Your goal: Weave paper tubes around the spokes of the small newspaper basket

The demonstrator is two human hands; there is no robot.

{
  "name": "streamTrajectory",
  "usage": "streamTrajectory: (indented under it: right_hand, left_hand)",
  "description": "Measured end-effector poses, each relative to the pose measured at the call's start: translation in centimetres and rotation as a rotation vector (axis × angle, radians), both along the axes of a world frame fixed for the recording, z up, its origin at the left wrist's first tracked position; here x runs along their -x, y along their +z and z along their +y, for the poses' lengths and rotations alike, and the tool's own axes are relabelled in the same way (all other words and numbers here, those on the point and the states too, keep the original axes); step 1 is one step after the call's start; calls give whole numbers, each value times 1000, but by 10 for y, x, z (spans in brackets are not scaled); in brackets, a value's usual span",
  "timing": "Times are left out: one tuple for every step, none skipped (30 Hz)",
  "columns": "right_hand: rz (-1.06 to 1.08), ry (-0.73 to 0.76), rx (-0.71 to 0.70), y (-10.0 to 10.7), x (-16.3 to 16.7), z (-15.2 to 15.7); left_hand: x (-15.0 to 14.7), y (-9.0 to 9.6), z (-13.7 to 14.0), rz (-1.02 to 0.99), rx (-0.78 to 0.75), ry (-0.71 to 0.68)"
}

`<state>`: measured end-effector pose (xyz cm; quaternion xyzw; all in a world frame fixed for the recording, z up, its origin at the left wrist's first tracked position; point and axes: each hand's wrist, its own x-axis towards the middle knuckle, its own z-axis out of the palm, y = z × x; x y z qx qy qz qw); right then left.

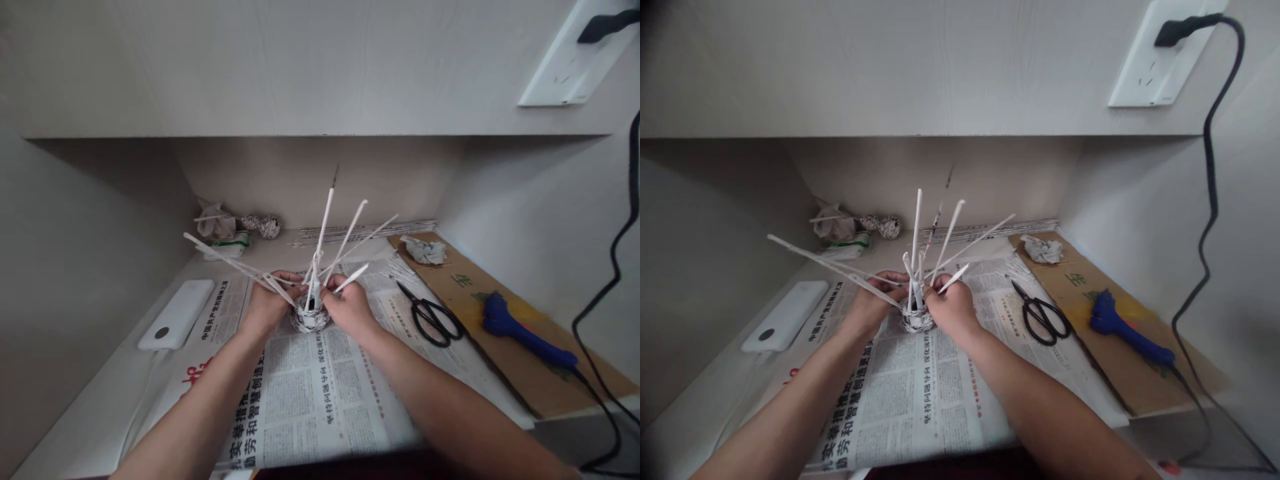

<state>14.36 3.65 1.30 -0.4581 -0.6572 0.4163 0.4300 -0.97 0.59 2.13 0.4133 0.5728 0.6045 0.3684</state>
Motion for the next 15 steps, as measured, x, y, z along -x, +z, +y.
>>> streamTrajectory:
  right_hand:
    - [-11,-8,-18,-1,0,0]
    - [-15,-8,-35,-2,0,1]
    - [-12,-2,-48,-4,0,1]
    - [-7,4,-57,-6,0,1]
    - [-2,5,-64,-8,0,2]
    - [-1,-2,-71,-9,1,2]
    - [-4,-9,-79,-10,1,2]
    - [-6,-17,-89,-11,1,2]
    - [-5,-24,-100,-12,1,2]
    - [0,-28,-112,-12,2,2]
    - [10,-29,-122,-12,2,3]
    - [23,-34,-128,-12,2,3]
    - [39,-41,-128,-12,2,3]
    - [58,-55,-119,-12,2,4]
    - [78,-68,-101,-12,3,5]
  left_hand:
    - [1,0,0,-2,15,-14]
    - [1,0,0,-1,31,-33]
    - [2,-1,0,0,44,-58]
    - [3,-1,0,0,56,-96]
    - [4,-2,0,2,66,-137]
    - [5,-2,1,4,77,-175]
    - [5,-3,1,11,87,-202]
    - [5,-4,2,20,96,-212]
    - [5,-4,2,30,105,-205]
    - [4,-5,2,39,116,-189]
    - [3,-5,2,40,125,-170]
    - [1,-5,2,35,129,-156]
    - [-1,-5,1,30,125,-144]
    - [-3,-4,0,29,112,-128]
    - [-5,-3,-1,35,91,-106]
